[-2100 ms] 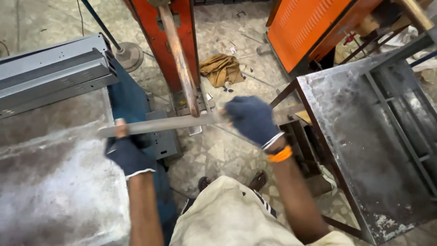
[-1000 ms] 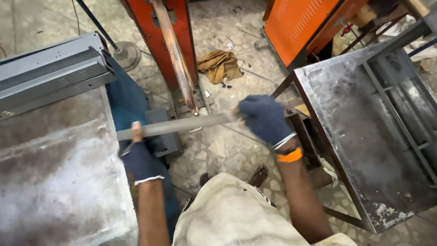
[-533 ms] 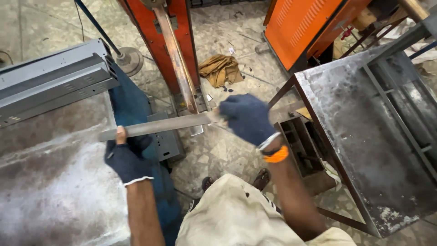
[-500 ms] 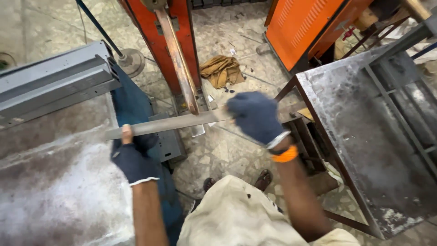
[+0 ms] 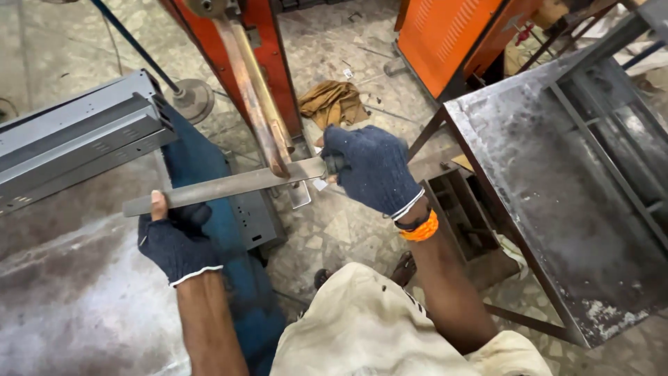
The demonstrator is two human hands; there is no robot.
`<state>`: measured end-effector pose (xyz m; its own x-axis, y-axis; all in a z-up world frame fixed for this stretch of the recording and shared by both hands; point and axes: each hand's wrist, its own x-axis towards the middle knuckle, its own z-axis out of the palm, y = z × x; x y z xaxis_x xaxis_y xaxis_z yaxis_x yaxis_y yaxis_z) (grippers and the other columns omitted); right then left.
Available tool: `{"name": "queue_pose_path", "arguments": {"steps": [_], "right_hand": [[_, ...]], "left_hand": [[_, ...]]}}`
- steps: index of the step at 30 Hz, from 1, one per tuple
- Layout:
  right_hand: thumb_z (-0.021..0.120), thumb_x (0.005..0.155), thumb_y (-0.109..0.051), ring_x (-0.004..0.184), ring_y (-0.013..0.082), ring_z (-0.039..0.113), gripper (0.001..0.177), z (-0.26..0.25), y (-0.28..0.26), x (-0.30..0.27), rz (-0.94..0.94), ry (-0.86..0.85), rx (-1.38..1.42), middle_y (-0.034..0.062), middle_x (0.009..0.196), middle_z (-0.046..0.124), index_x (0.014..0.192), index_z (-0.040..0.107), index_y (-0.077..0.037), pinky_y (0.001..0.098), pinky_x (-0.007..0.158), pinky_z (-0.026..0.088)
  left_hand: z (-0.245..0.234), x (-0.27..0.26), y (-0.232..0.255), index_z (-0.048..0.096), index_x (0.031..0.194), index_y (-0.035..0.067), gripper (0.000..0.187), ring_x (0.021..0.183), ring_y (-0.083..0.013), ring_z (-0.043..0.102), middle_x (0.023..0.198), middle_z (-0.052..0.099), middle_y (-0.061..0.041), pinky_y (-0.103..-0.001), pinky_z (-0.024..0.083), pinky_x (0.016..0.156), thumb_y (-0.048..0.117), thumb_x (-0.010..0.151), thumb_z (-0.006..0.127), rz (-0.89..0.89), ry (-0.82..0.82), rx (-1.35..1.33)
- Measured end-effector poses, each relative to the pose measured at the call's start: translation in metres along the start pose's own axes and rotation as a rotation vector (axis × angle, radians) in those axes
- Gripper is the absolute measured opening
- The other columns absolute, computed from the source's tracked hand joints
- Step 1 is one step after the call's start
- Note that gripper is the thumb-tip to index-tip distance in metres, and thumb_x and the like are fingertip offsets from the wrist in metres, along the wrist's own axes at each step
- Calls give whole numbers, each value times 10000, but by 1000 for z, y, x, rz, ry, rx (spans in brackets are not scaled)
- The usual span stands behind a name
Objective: Perform spot welding on metal housing components and file down the edges at a manual workstation.
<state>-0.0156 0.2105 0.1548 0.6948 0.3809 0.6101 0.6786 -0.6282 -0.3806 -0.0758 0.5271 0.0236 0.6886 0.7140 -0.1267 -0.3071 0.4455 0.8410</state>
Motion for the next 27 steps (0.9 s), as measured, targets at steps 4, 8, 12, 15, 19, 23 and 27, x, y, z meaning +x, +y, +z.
{"name": "queue_pose_path", "arguments": {"steps": [4,8,12,15,19,23,27], "right_hand": [[776,800,-93,723,199,706,258,-12,8,-2,46,12,6,-34,794,732,1023,671,-171,368,628,535],[751,799,-68,736,186,737,298,3,0,5,86,3,65,-12,814,742,1069,665,-160,348,621,549],[752,767,-79,771,241,739,357,30,-15,4,16,4,89,9,857,761,1089,611,-142,384,630,546],[792,811,-117,724,248,733,379,20,-3,2,54,-67,158,10,823,755,1128,584,-127,396,614,538],[766,820,-93,691,233,752,392,2,11,3,147,-176,152,3,818,763,1157,565,-114,373,594,548],[738,868,-69,739,224,760,329,9,-2,4,84,-75,93,4,825,772,1153,582,-119,372,621,553],[769,797,-62,722,253,730,391,18,3,-6,46,-55,36,26,809,774,1143,596,-118,397,614,534]], "left_hand": [[17,-6,-6,609,1132,51,257,765,-243,715,946,691,-105,-377,597,582,221,1006,755,13,-16,-23],[9,-6,6,638,1084,79,222,722,-225,708,897,681,-51,-402,618,560,207,945,755,28,12,-39],[-33,16,16,595,1004,79,233,672,-237,676,853,671,-72,-369,577,552,213,979,784,16,67,-77],[-29,15,17,599,1054,53,226,681,-238,638,889,650,-95,-368,517,556,181,1059,785,68,-121,-152],[10,-11,12,639,1029,77,190,666,-232,701,871,695,-91,-371,590,534,204,951,757,-13,88,10],[3,-8,14,658,1062,74,205,703,-220,719,903,718,-83,-366,604,541,212,936,743,-54,97,18],[-5,6,9,652,1119,51,245,774,-224,742,958,733,-107,-348,611,589,234,985,743,-45,21,3]]}}
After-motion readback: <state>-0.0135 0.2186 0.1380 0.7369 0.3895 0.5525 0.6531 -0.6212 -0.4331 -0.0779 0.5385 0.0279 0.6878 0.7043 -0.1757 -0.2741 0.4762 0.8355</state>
